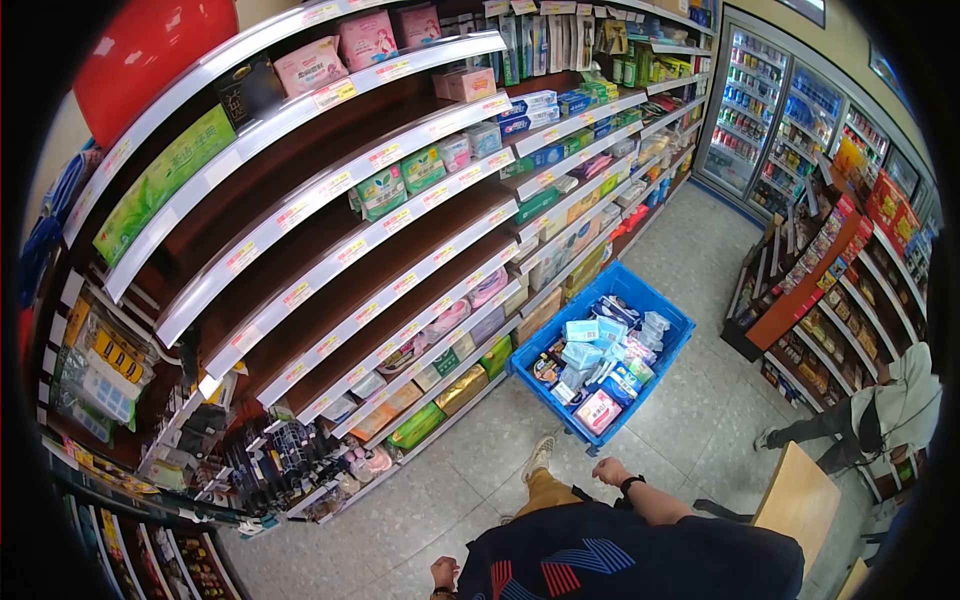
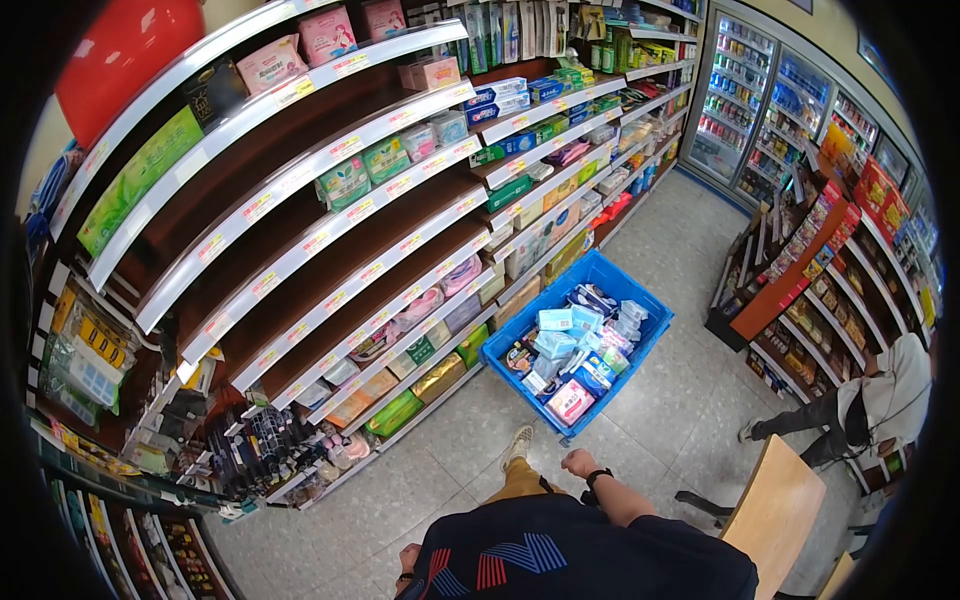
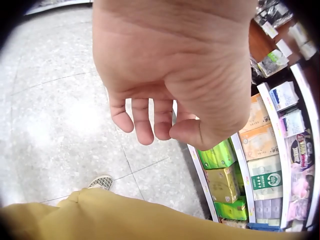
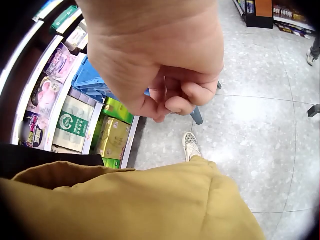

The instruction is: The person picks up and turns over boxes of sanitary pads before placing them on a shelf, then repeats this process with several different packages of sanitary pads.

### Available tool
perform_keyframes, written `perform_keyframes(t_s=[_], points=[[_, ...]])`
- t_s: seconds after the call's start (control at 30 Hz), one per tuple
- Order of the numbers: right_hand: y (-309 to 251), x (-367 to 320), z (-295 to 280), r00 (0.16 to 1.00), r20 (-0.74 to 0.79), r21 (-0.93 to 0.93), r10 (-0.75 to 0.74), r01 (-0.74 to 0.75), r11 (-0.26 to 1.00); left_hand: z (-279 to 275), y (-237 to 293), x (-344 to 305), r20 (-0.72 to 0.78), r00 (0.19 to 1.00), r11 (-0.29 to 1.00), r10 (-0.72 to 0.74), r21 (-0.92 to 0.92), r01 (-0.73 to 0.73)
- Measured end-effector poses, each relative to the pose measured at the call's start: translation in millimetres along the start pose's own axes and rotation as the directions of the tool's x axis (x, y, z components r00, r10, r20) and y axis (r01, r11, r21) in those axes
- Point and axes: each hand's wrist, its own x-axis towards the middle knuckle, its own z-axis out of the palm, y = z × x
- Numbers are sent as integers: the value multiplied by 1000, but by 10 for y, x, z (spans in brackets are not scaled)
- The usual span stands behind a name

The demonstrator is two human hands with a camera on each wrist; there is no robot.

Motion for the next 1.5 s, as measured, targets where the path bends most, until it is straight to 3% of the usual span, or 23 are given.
perform_keyframes(t_s=[0.2,0.4,0.57,0.97,1.03,1.07,1.17,1.23,1.5], points=[[-170,-85,-40,994,67,-58,86,-82,995,-18,-67,-22,-14,1000,1000,-22,-12,22],[-181,-128,-52,998,55,-68,-1,4,998,-36,-172,-5,-12,1000,999,-4,-52,3],[-119,-98,-36,998,63,-48,13,-10,999,-49,-178,0,13,1000,996,26,-87,-25],[-96,-108,-37,996,90,-26,2,1,1000,-20,-1,34,-4,999,998,-49,49,50],[-122,-119,-42,996,90,-15,3,-1,1000,-85,-104,136,124,978,941,168,274,-196],[-140,-118,-39,996,93,-16,14,-13,1000,-96,-122,154,123,978,941,168,274,-197],[-192,-144,-40,995,100,-2,12,-12,1000,-72,-83,85,100,980,945,174,264,-194],[-204,-127,-31,994,105,12,-4,3,1000,-9,18,-22,-59,998,999,-28,44,31],[-263,-126,20,994,103,72,47,-54,996,-25,23,-160,-54,999,1000,8,-5,-8]])
